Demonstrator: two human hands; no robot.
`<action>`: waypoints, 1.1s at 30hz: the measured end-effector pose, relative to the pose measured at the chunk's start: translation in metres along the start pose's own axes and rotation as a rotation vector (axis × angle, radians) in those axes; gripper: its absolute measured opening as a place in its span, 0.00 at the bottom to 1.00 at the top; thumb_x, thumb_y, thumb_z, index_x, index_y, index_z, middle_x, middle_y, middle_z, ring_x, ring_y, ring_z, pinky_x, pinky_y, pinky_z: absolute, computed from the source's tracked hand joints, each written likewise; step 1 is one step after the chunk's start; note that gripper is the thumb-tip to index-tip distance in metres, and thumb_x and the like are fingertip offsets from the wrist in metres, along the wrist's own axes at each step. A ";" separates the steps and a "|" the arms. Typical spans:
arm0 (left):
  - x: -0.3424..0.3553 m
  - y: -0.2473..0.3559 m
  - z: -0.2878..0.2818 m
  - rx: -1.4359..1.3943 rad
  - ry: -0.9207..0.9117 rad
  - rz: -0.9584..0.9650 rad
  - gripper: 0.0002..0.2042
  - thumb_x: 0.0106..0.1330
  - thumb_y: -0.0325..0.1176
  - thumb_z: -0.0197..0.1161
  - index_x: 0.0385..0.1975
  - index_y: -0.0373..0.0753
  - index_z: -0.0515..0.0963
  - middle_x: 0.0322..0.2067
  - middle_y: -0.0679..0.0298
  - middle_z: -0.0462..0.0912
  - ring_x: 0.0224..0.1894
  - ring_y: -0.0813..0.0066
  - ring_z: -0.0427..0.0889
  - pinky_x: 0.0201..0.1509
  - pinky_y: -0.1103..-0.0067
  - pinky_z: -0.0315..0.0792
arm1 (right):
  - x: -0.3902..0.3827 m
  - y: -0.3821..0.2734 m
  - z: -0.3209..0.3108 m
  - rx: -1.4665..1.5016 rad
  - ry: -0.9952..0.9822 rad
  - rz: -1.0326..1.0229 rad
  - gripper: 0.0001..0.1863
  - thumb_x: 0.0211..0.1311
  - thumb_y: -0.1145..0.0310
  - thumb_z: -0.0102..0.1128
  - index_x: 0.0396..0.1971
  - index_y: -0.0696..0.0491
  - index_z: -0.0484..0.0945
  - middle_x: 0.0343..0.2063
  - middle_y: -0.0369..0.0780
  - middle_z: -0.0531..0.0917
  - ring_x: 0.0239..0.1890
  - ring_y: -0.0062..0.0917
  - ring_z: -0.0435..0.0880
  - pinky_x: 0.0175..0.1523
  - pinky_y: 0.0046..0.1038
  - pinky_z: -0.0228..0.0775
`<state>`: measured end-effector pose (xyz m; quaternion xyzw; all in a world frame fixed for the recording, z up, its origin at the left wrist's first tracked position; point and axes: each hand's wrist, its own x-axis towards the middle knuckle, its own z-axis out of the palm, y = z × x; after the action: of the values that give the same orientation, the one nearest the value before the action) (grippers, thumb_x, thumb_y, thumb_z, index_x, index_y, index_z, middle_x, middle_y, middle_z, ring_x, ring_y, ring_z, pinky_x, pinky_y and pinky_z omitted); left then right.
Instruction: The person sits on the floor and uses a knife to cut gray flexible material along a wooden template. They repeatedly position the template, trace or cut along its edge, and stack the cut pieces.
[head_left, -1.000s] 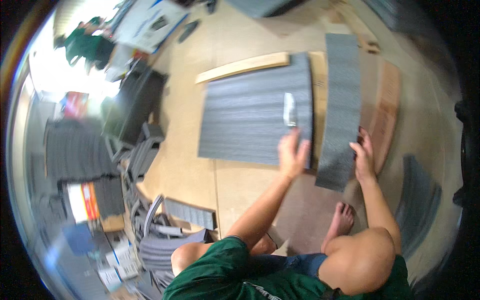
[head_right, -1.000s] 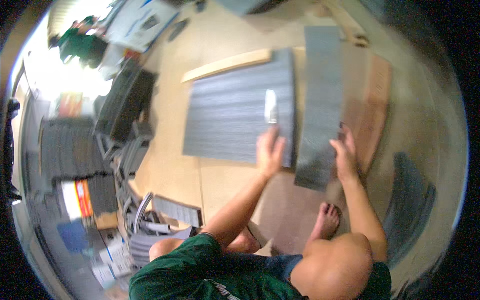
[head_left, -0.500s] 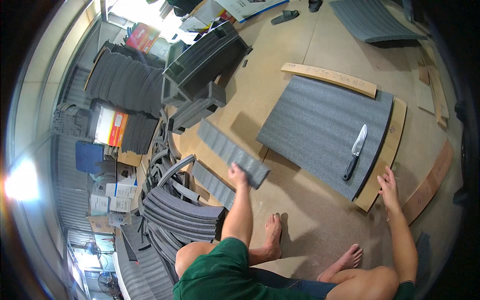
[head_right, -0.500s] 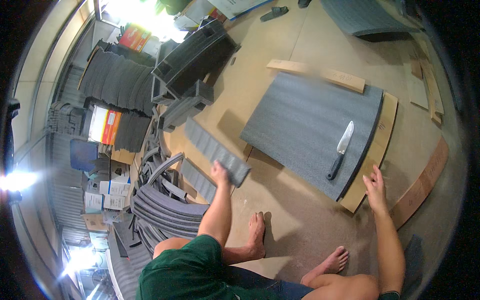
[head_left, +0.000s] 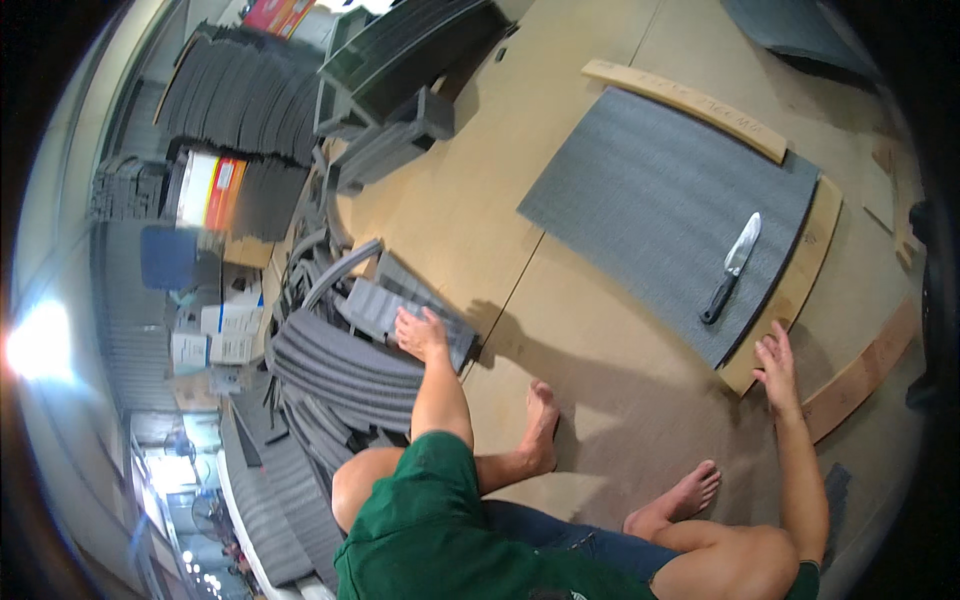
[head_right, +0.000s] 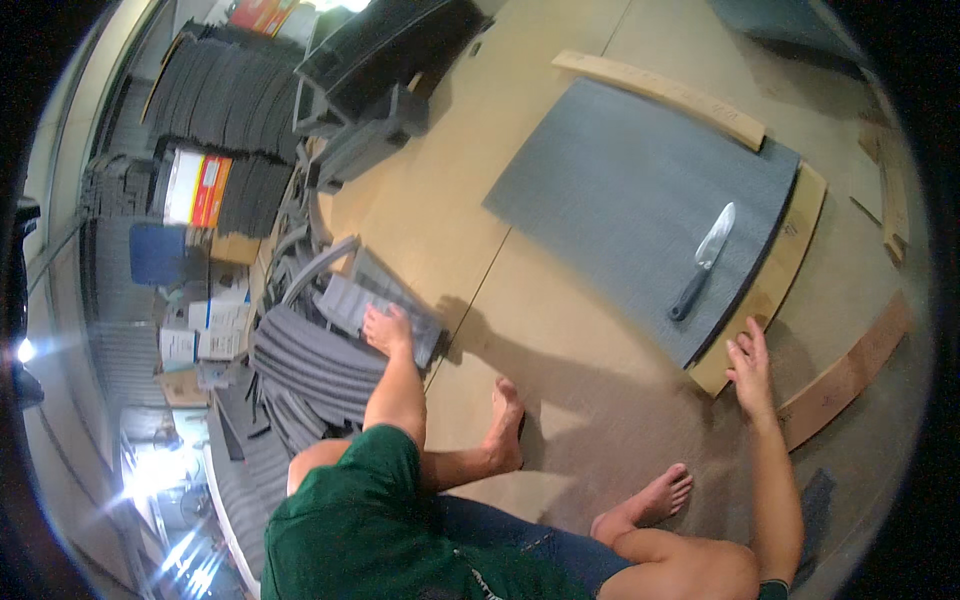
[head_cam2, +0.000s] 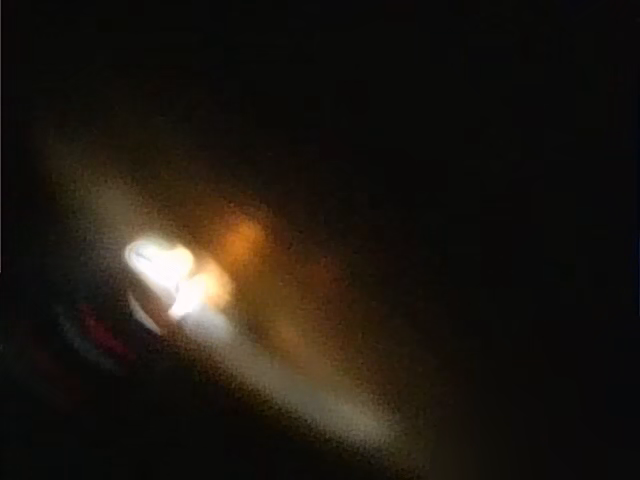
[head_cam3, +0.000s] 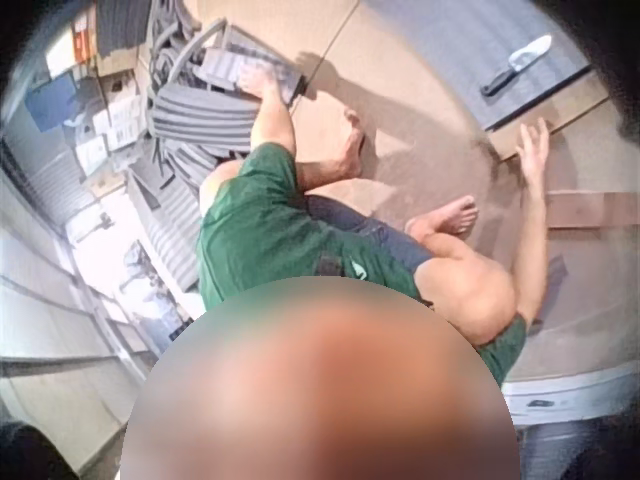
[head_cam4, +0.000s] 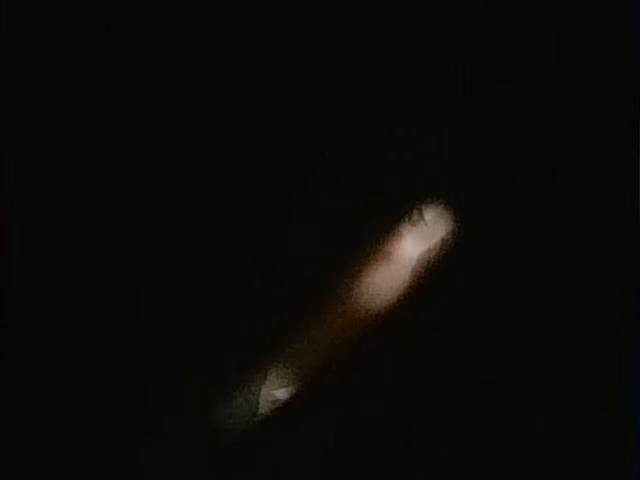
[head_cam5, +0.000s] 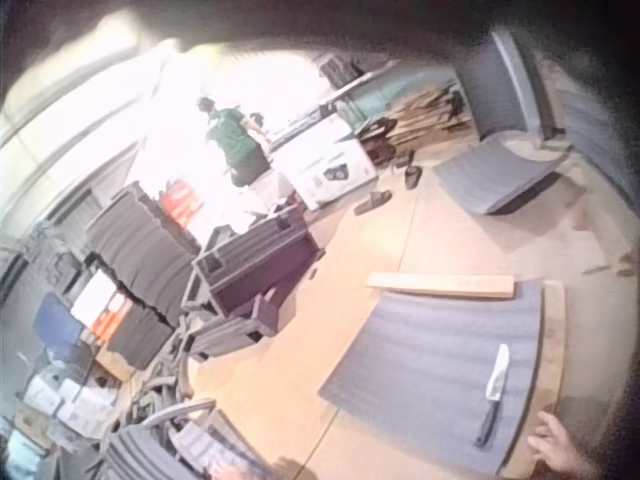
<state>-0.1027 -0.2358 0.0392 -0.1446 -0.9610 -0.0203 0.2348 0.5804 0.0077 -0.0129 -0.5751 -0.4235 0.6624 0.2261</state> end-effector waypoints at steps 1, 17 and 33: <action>-0.006 0.032 0.005 -0.057 0.050 0.197 0.35 0.72 0.51 0.63 0.73 0.36 0.67 0.64 0.47 0.76 0.65 0.46 0.74 0.67 0.53 0.68 | 0.001 0.001 0.005 0.021 0.016 0.016 0.44 0.73 0.54 0.64 0.82 0.42 0.52 0.72 0.54 0.68 0.69 0.38 0.73 0.62 0.42 0.74; -0.249 0.353 -0.103 -0.430 -0.718 1.096 0.51 0.66 0.67 0.65 0.75 0.27 0.62 0.76 0.37 0.61 0.80 0.38 0.55 0.81 0.49 0.52 | 0.000 -0.011 0.085 0.592 -0.079 0.230 0.50 0.70 0.53 0.65 0.82 0.43 0.43 0.70 0.43 0.72 0.69 0.41 0.72 0.60 0.60 0.68; -0.289 0.344 -0.114 -0.685 -0.521 1.111 0.33 0.68 0.62 0.66 0.62 0.40 0.78 0.67 0.59 0.76 0.75 0.56 0.67 0.77 0.45 0.54 | 0.007 0.025 0.098 0.415 -0.072 0.058 0.17 0.78 0.66 0.58 0.61 0.53 0.71 0.46 0.40 0.86 0.35 0.29 0.89 0.30 0.32 0.85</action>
<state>0.2915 0.0035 -0.0018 -0.6802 -0.7092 -0.1638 -0.0864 0.4904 -0.0297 -0.0390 -0.5042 -0.2691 0.7616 0.3055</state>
